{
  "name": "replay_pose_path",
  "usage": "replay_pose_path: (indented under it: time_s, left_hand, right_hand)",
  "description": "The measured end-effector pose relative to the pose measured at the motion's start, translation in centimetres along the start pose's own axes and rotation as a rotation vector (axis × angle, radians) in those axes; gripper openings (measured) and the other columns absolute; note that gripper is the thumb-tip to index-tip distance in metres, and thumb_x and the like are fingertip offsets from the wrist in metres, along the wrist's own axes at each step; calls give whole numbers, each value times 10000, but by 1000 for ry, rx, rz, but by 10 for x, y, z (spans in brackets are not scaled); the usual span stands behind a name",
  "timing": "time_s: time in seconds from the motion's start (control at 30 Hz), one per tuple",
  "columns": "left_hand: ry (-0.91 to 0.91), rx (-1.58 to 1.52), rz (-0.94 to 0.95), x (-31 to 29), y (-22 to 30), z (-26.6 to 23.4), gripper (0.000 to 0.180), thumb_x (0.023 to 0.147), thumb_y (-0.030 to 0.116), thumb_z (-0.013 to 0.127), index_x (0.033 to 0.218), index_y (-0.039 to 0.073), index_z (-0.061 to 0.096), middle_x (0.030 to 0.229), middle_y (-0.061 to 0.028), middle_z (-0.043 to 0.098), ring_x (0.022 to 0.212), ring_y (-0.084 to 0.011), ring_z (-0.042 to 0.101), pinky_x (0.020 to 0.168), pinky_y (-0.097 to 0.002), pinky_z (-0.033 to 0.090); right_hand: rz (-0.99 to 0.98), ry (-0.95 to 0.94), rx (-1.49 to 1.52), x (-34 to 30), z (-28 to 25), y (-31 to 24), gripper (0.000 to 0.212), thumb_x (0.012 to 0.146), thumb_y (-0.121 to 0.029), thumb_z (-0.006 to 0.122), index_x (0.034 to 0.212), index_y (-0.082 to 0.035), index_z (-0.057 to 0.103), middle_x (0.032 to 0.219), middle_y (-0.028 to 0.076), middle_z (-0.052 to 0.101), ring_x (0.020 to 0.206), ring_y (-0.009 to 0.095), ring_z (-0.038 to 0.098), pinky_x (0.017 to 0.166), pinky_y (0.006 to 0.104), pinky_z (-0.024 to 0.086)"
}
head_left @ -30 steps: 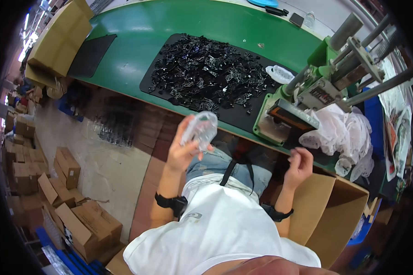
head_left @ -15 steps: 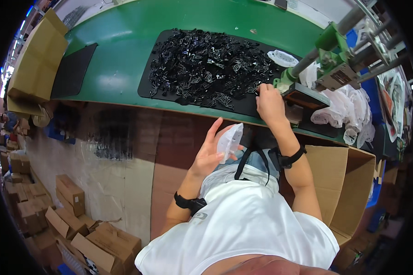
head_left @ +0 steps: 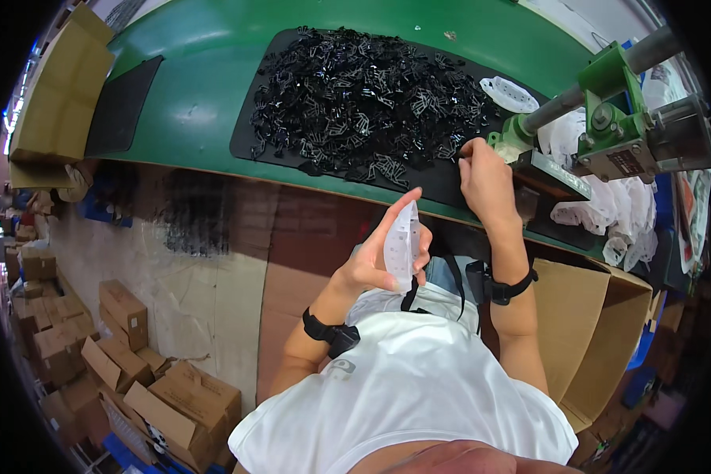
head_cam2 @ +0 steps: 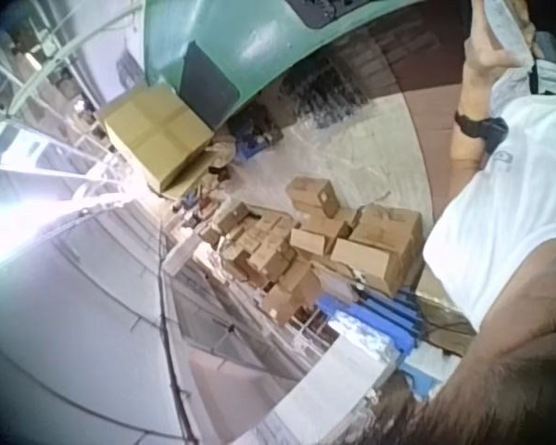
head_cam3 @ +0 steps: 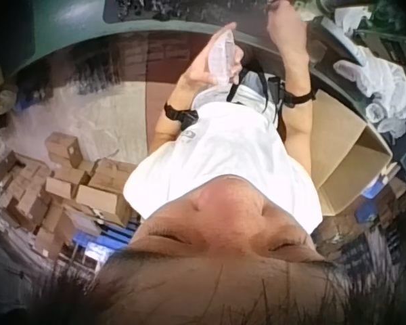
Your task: Manually press small black plastic components into white controller shells using a lever press and pack the finished items.
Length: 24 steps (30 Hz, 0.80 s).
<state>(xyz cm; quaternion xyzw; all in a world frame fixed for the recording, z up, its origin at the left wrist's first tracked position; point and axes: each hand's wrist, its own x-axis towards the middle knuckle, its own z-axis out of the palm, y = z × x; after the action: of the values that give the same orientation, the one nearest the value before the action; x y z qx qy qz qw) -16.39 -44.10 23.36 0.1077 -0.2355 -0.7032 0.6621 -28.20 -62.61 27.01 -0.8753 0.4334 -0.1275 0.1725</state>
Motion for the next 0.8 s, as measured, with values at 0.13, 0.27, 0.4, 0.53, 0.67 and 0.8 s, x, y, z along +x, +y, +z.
replay_pose_path:
  time_s: [0.13,0.27,0.4,0.53,0.67,0.8]
  left_hand:
    - [29,-63,15,4,-13,0,1267,568,65,848,1535,223,45,1062,-119,476,843,-225,585,759,-439,602]
    - [40,-6,10,0,-27,-4,1273,545,56,898,1516,224,93,1069,-134,471,859,-258,599,785,-503,600]
    - [90,41,15,2,-25,1,1230,531,85,925,1484,188,154,1066,-125,475,864,-248,600,783,-458,595]
    - [389,338,291,8,-24,-1,918,617,147,908,1301,101,298,1062,-72,534,913,-179,599,824,-317,512]
    - [480,380,275,19,-15,3,774,675,77,841,1271,74,347,1062,-59,561,944,-161,605,830,-293,505]
    - [359,408,250,30,-14,-1,684,686,-31,800,1242,56,411,1062,-65,575,1010,-151,587,891,-309,493]
  right_hand:
    - [-131,85,-80,5,-10,0,247,806,-60,662,1005,15,537,992,200,572,846,398,626,751,461,515]
    - [-27,-49,-201,12,6,1,308,775,-85,712,1020,-6,544,955,191,593,882,380,614,744,464,493]
    - [-51,-62,-127,5,7,6,242,787,-74,696,970,-13,551,906,186,623,837,375,626,732,473,489]
    - [-159,163,-1,-17,-10,1,191,803,-39,644,983,-16,585,888,160,625,777,355,642,681,431,527]
    - [-46,292,444,-58,-35,-13,212,827,-4,666,1033,-29,623,902,95,631,759,218,634,692,268,510]
    - [162,311,1201,-94,-38,2,238,830,91,652,1043,17,576,972,53,629,857,93,599,772,222,493]
